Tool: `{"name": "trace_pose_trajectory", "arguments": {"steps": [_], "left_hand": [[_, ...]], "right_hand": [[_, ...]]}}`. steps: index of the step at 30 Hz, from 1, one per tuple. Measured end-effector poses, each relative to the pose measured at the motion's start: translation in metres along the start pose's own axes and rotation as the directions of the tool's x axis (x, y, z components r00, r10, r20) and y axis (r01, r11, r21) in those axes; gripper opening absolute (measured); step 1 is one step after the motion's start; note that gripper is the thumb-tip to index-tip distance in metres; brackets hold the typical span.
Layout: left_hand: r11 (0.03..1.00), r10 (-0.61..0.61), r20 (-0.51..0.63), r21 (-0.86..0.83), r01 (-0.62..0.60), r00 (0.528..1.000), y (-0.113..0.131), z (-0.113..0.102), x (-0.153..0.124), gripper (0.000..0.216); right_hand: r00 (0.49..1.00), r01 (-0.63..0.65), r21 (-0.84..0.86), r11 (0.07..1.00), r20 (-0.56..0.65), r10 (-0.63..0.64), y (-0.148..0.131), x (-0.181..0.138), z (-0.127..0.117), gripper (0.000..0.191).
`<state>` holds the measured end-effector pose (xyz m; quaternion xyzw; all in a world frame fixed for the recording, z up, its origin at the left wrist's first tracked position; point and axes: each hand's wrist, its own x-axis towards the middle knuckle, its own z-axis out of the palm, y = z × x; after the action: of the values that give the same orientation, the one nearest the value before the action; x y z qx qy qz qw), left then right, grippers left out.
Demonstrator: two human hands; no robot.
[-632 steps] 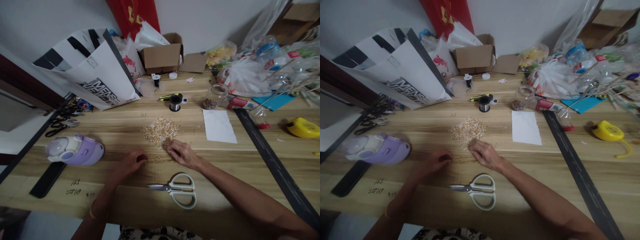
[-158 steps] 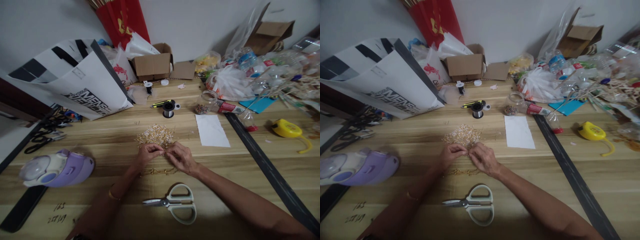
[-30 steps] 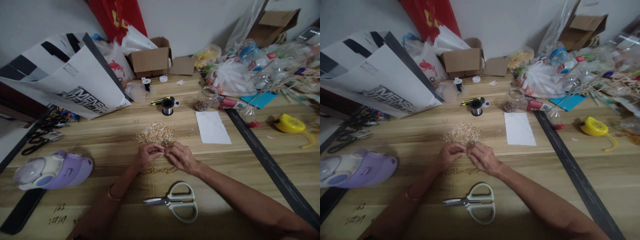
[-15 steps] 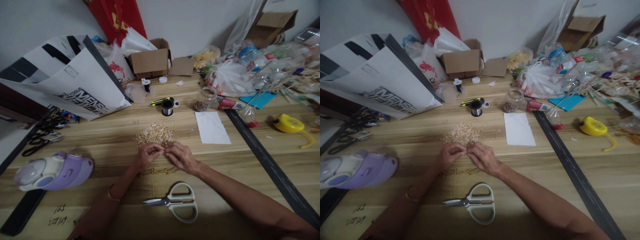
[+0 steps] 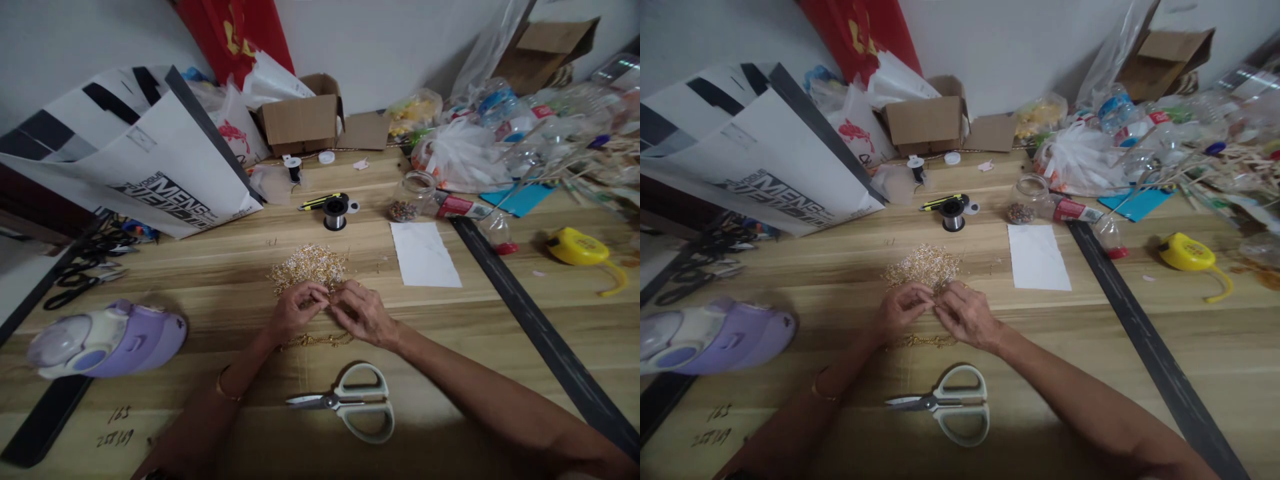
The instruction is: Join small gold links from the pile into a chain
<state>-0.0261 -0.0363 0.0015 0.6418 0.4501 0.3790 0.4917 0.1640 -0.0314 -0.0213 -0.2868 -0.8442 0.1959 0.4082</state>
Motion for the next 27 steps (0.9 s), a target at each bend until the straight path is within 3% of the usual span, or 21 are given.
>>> {"name": "trace_pose_trajectory", "arguments": {"steps": [6,11,17,20,24,27], "left_hand": [[1.000,-0.012,-0.019,-0.004,0.012,1.000,0.000,-0.001,0.000,0.020],[1.000,-0.006,-0.024,-0.027,0.006,1.000,-0.002,-0.001,0.000,0.019],[0.991,0.094,-0.033,0.094,-0.090,0.995,-0.004,-0.002,0.000,0.016],[0.894,0.270,0.082,0.348,-0.281,0.959,-0.001,0.000,-0.002,0.012],[0.627,0.396,0.384,0.551,-0.551,0.834,0.003,0.004,-0.005,0.020],[0.615,0.431,0.363,0.552,-0.563,0.826,-0.001,0.004,-0.006,0.018]], "right_hand": [[0.978,-0.141,0.187,0.972,-0.126,0.166,-0.002,0.003,-0.007,0.007],[0.885,-0.264,0.391,0.882,-0.266,0.383,0.005,0.004,-0.009,0.019],[0.823,-0.348,0.456,0.819,-0.270,0.500,0.009,0.006,-0.006,0.031],[0.785,-0.352,0.537,0.767,-0.278,0.554,0.012,0.007,-0.006,0.036],[0.686,-0.351,0.706,0.615,-0.253,0.682,0.021,0.011,-0.010,0.038],[0.615,-0.316,0.776,0.546,-0.271,0.741,0.024,0.016,-0.018,0.036]]}}
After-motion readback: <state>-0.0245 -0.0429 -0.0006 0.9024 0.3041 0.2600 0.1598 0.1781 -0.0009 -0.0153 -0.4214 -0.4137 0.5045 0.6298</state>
